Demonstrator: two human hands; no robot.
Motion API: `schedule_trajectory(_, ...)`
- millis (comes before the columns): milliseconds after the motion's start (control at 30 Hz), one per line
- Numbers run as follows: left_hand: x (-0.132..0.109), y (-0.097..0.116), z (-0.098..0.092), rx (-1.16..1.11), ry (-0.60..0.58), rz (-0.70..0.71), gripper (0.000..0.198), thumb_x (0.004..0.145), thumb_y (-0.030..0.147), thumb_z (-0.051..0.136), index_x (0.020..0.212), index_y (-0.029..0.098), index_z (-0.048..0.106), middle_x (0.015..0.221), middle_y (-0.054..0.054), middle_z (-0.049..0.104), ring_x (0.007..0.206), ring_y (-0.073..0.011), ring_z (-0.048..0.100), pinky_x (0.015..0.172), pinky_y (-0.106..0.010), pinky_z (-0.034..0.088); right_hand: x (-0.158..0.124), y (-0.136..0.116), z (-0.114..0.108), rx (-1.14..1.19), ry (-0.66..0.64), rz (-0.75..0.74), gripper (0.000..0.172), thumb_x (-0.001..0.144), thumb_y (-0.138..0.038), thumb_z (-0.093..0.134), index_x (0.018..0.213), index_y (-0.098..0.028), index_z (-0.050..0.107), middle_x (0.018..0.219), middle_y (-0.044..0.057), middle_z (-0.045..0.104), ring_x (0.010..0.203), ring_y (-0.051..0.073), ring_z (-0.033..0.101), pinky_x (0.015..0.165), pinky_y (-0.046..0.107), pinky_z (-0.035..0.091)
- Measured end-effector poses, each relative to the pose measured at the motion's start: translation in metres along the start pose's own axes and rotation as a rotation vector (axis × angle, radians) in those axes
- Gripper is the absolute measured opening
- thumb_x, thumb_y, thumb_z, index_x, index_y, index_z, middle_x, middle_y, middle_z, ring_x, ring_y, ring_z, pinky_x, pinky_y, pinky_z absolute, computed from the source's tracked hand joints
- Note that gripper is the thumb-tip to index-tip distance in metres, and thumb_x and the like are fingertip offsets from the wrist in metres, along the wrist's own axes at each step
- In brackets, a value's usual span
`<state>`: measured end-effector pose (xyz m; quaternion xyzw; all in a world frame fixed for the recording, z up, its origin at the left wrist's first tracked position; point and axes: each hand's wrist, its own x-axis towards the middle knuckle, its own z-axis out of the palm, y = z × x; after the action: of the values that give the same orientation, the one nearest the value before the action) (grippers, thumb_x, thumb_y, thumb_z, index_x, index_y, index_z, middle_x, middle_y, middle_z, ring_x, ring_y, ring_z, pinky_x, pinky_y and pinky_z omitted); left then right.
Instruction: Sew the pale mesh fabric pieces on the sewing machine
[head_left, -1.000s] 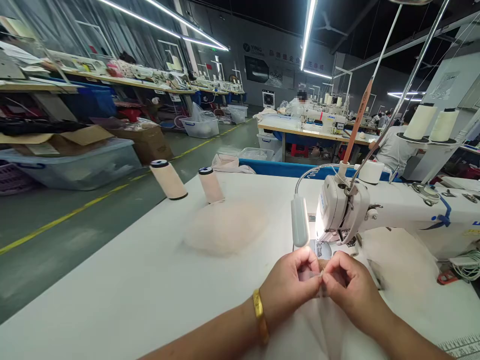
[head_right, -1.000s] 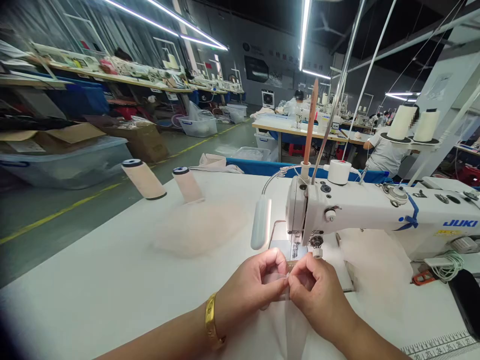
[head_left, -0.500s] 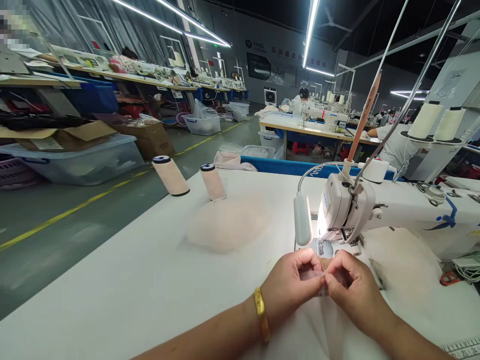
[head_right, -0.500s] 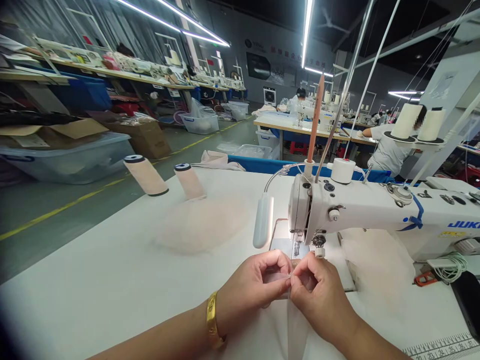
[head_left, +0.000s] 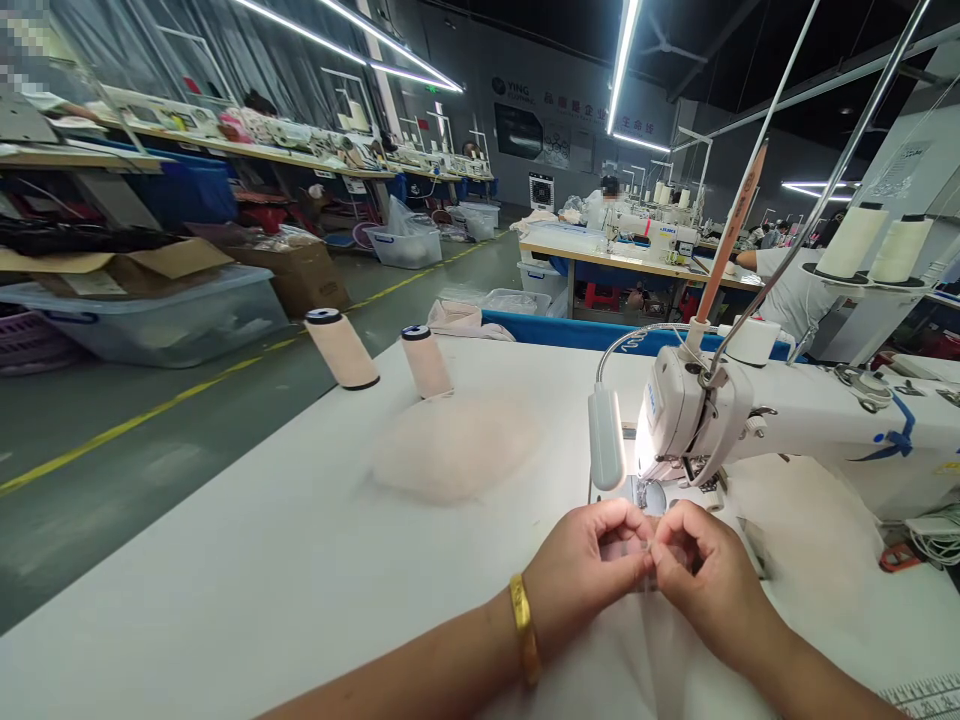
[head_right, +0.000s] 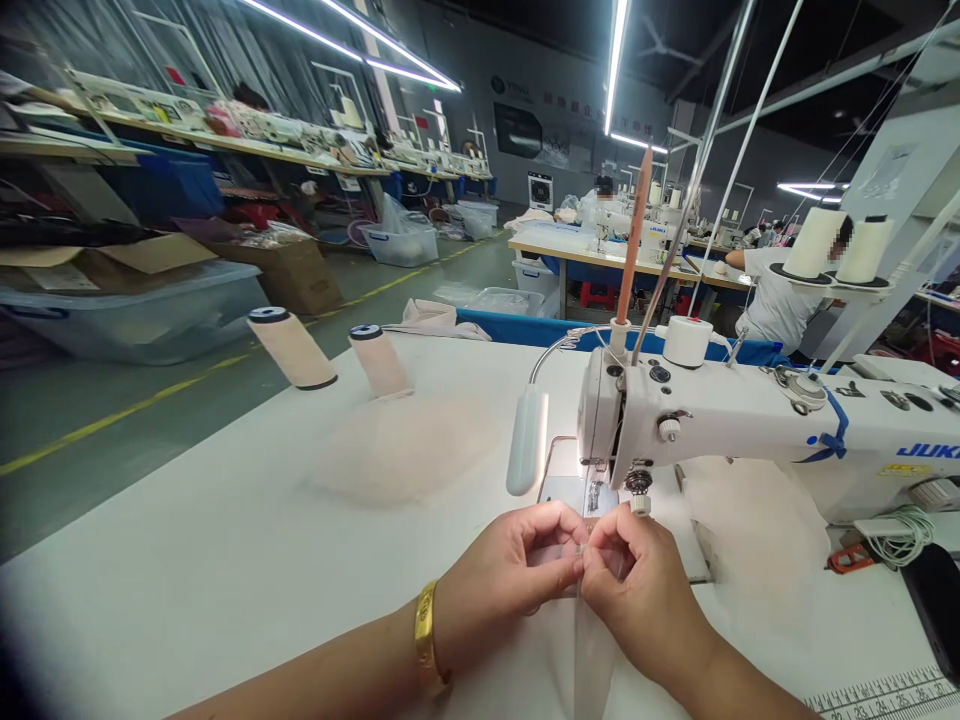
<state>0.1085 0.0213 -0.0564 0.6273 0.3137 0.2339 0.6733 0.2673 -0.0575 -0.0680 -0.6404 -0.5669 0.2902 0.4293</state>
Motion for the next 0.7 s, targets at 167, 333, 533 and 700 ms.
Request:
schedule_trajectory(167, -0.001, 0.0, 0.001, 0.005, -0.008, 0.005, 0.021, 0.066, 0.036, 0.068, 0.071, 0.021, 0.053, 0.056, 0.01, 0.045, 0.05, -0.0083, 0.036, 0.052, -0.023, 0.032, -0.001, -0.002, -0.001, -0.009, -0.006, 0.009, 0.008, 0.081, -0.025, 0.056, 0.074, -0.023, 0.055, 0.068, -0.004, 0.052, 0.064, 0.014, 0.049, 0.058, 0.024, 0.039)
schedule_trajectory(333, -0.001, -0.001, -0.001, 0.299, 0.089, 0.072, 0.023, 0.069, 0.04, 0.068, 0.065, 0.02, 0.056, 0.076, 0.0, 0.058, 0.075, -0.0183, 0.051, 0.07, -0.031, 0.042, 0.0, 0.0, 0.0, -0.069, 0.002, 0.029, 0.008, 0.082, -0.027, 0.055, 0.075, -0.023, 0.055, 0.067, -0.005, 0.052, 0.063, 0.015, 0.049, 0.057, 0.025, 0.037)
schedule_trajectory(533, 0.004, -0.008, 0.001, 0.824, 0.199, 0.125, 0.017, 0.08, 0.026, 0.06, 0.064, 0.02, 0.058, 0.088, -0.004, 0.065, 0.092, -0.0255, 0.054, 0.088, -0.042, 0.04, 0.01, 0.007, 0.008, -0.344, 0.035, -0.064, 0.01, 0.078, -0.017, 0.056, 0.071, -0.023, 0.053, 0.066, -0.003, 0.056, 0.066, 0.017, 0.051, 0.067, 0.03, 0.037)
schedule_trajectory(700, 0.003, -0.017, -0.001, 1.041, 0.298, 0.387, 0.005, 0.081, 0.016, 0.061, 0.084, 0.02, 0.061, 0.09, -0.003, 0.065, 0.083, -0.0228, 0.053, 0.082, -0.04, 0.04, 0.017, 0.011, 0.011, -0.479, 0.041, -0.103, 0.014, 0.082, -0.013, 0.053, 0.073, -0.023, 0.051, 0.069, -0.001, 0.058, 0.072, 0.02, 0.057, 0.07, 0.032, 0.038)
